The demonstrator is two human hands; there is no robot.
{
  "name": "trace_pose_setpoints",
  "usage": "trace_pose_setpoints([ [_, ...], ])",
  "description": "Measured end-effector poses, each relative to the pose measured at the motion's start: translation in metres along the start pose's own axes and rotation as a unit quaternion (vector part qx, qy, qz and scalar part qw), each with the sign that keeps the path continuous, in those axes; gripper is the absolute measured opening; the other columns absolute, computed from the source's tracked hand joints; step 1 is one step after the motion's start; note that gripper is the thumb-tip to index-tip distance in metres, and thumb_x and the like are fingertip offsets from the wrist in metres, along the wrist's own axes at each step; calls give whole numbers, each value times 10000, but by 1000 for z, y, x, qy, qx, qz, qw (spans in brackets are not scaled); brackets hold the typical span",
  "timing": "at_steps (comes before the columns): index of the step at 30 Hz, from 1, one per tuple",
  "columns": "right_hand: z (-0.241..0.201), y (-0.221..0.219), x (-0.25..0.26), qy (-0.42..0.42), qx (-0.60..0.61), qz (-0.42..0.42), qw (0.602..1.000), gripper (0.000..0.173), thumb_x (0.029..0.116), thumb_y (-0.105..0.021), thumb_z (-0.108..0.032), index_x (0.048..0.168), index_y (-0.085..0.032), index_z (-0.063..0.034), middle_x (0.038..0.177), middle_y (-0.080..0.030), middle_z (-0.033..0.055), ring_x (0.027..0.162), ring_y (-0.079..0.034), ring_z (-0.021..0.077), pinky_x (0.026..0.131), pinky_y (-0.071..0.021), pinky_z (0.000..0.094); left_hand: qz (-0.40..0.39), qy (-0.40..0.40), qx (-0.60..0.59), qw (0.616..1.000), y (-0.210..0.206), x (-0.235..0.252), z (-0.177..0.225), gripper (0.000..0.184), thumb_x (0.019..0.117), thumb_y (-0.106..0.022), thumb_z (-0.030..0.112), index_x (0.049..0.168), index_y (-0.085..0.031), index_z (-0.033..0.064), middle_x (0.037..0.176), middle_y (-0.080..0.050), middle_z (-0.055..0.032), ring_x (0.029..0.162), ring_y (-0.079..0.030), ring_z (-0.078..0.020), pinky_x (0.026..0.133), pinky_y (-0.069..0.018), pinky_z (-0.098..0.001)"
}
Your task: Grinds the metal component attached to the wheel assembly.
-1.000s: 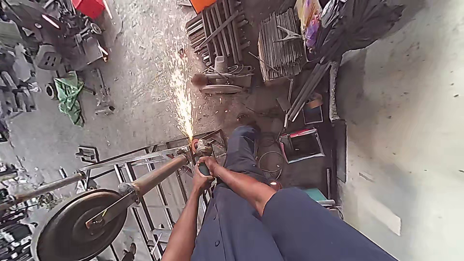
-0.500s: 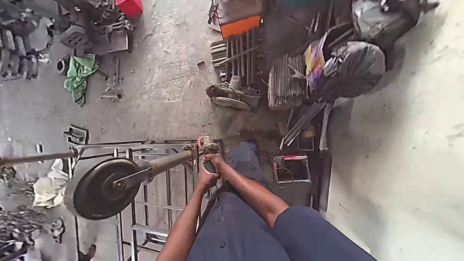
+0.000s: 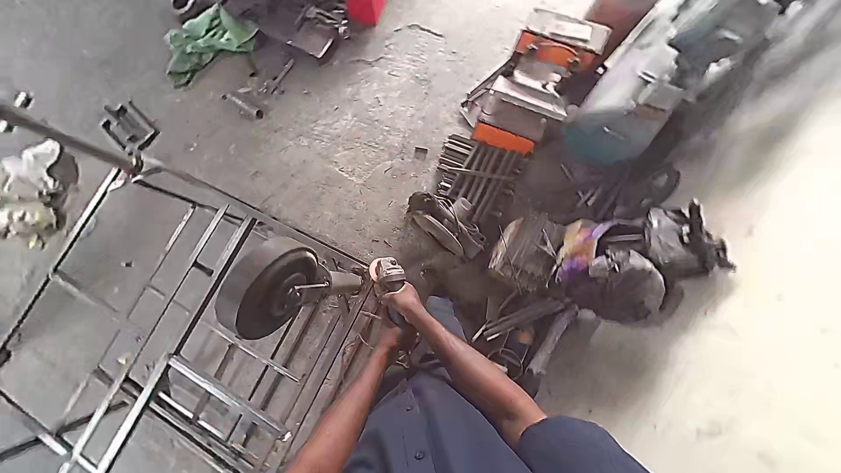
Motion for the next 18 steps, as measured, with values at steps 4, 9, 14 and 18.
trace_pose_setpoints([
  [4, -54, 23, 6, 20, -208, -63, 976, 606, 825, -773, -299, 1325, -574, -20, 1229, -668, 178, 1163, -635, 317, 980, -506, 542, 86, -33, 32, 995, -27, 30, 20, 799, 837, -778, 131, 1487, -359, -67, 1298, -624, -201, 1175, -633, -205, 1022, -534, -385],
  [9, -88, 31, 48, 38, -383, -120, 915, 640, 804, -759, -291, 1358, -550, -49, 1207, -684, 149, 1151, -655, 298, 964, -520, 537, 76, 102, 29, 991, -75, 23, 108, 499, 984, -617, 63, 1435, -457, -77, 1330, -588, -215, 1180, -584, -187, 1029, -472, -327],
  [14, -113, 22, 49, 56, -535, -168, 826, 606, 862, -679, -325, 1396, -522, -86, 1237, -690, 140, 1167, -669, 298, 959, -541, 544, 150, 58, -252, 954, -93, 52, 72, 456, 955, -624, 20, 1379, -467, -36, 1074, -667, -173, 877, -673, -192, 756, -589, -375],
  [18, -140, 8, 46, 87, -626, -185, 753, 697, 817, -692, -347, 1425, -499, -66, 1297, -657, 166, 1207, -641, 326, 984, -520, 550, 169, 1, -405, 898, -103, 85, 61, 352, 963, -617, 43, 1303, -523, 27, 986, -668, -88, 807, -655, -145, 708, -577, -352],
])
Point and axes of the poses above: each hand's wrist, its own x-axis towards the middle knuckle, its own y-axis out of the back of the hand, z = x × y, the point moved 7 cm from there along x, towards the middle knuckle
